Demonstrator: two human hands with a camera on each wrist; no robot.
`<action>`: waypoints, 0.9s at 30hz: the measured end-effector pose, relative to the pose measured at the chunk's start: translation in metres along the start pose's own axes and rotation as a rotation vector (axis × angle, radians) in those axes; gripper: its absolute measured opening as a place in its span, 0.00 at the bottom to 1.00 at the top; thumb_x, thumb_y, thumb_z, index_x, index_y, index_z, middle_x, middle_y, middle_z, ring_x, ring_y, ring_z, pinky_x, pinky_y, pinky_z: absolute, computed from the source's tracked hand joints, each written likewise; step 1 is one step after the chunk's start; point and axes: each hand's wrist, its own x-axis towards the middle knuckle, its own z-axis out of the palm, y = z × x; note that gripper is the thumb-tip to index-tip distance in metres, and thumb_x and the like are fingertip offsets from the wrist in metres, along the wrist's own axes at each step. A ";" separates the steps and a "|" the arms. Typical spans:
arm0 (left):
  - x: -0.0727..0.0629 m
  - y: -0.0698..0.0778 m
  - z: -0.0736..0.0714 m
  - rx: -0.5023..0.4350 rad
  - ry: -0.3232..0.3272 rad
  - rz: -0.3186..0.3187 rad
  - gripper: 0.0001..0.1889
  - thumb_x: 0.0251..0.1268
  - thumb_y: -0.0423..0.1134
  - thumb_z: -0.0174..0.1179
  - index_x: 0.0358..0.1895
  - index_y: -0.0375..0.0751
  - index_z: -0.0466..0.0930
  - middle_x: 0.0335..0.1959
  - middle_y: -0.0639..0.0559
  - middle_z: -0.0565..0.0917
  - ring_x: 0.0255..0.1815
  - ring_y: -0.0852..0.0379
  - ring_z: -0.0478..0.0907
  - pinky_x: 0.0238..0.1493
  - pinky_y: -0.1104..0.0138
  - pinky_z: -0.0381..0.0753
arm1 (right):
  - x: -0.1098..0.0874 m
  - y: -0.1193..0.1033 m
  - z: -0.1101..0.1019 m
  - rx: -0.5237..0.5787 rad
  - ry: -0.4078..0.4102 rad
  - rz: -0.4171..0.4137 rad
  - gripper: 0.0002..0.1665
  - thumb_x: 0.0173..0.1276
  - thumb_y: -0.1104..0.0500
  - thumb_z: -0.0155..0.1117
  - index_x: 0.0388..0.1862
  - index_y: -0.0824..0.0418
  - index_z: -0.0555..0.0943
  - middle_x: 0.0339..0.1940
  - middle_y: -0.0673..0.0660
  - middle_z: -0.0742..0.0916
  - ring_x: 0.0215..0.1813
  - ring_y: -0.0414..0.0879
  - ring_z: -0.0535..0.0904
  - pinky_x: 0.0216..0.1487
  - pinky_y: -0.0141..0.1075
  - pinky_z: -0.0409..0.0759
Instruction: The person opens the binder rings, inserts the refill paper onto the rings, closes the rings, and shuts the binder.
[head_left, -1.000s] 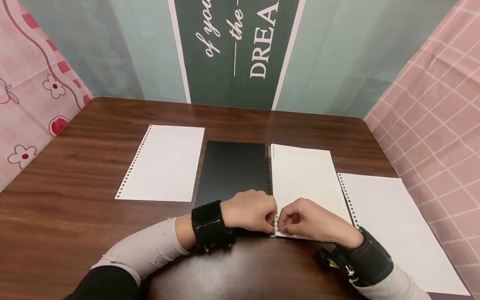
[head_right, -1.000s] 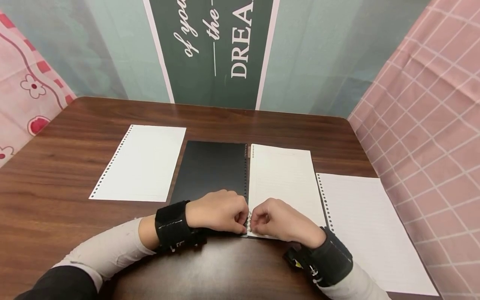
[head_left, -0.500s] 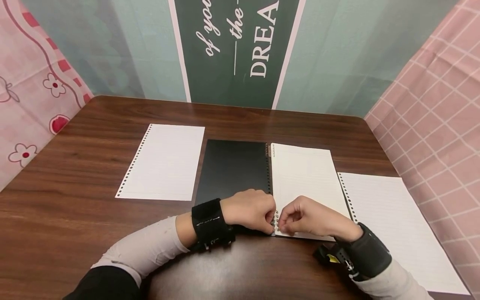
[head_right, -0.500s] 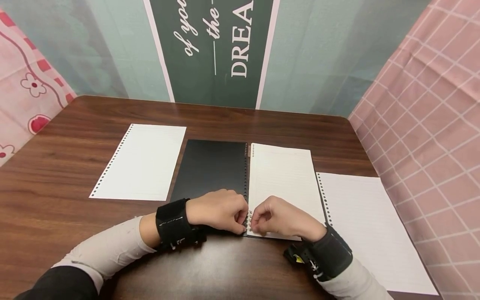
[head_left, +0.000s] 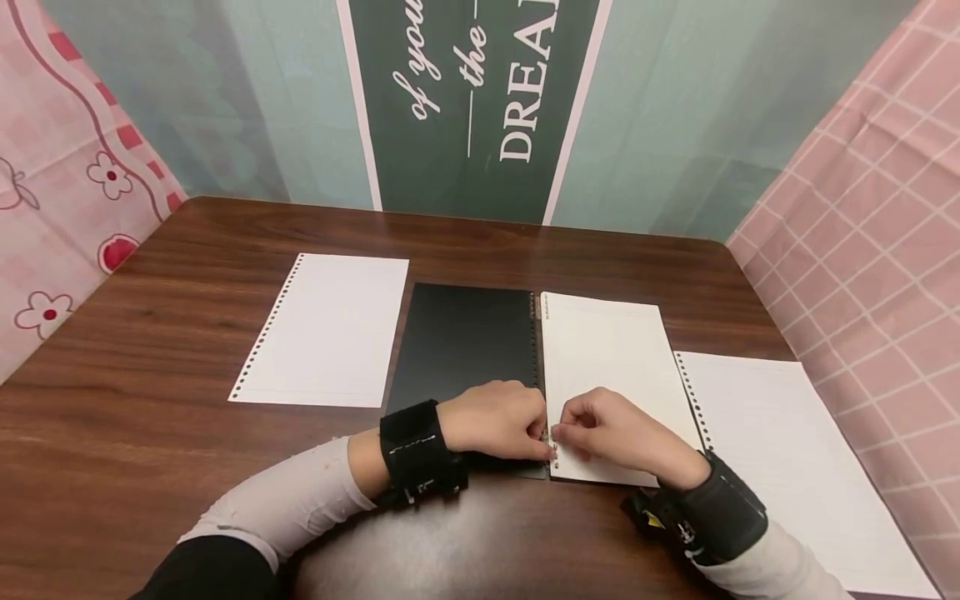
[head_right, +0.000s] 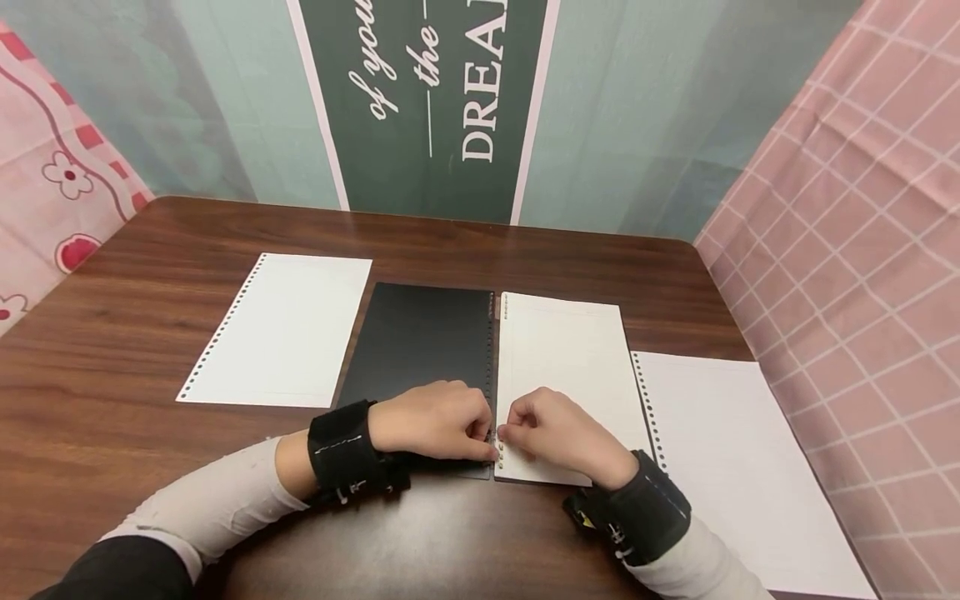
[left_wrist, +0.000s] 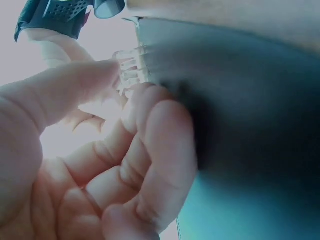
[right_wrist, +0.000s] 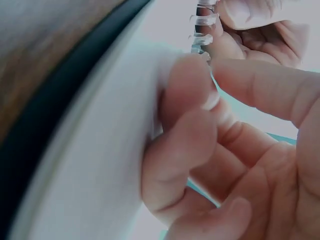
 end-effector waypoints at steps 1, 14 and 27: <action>0.000 0.000 0.000 -0.003 0.002 -0.006 0.22 0.64 0.49 0.69 0.13 0.53 0.74 0.11 0.64 0.68 0.18 0.65 0.69 0.17 0.70 0.65 | 0.000 0.000 0.000 -0.003 0.002 0.008 0.16 0.71 0.59 0.66 0.21 0.56 0.81 0.13 0.41 0.74 0.21 0.34 0.69 0.25 0.30 0.64; 0.000 0.001 0.000 0.039 0.001 -0.023 0.20 0.63 0.47 0.69 0.14 0.53 0.74 0.13 0.63 0.70 0.18 0.63 0.70 0.18 0.69 0.66 | 0.000 -0.002 0.003 -0.029 -0.006 0.019 0.13 0.70 0.62 0.65 0.24 0.55 0.79 0.14 0.41 0.76 0.20 0.34 0.68 0.25 0.29 0.64; -0.002 -0.001 0.001 0.057 -0.012 -0.031 0.22 0.64 0.48 0.69 0.13 0.52 0.72 0.12 0.63 0.67 0.17 0.64 0.68 0.17 0.70 0.63 | -0.002 -0.001 0.006 -0.050 0.013 0.027 0.12 0.68 0.63 0.66 0.24 0.55 0.79 0.14 0.41 0.74 0.20 0.33 0.67 0.25 0.29 0.65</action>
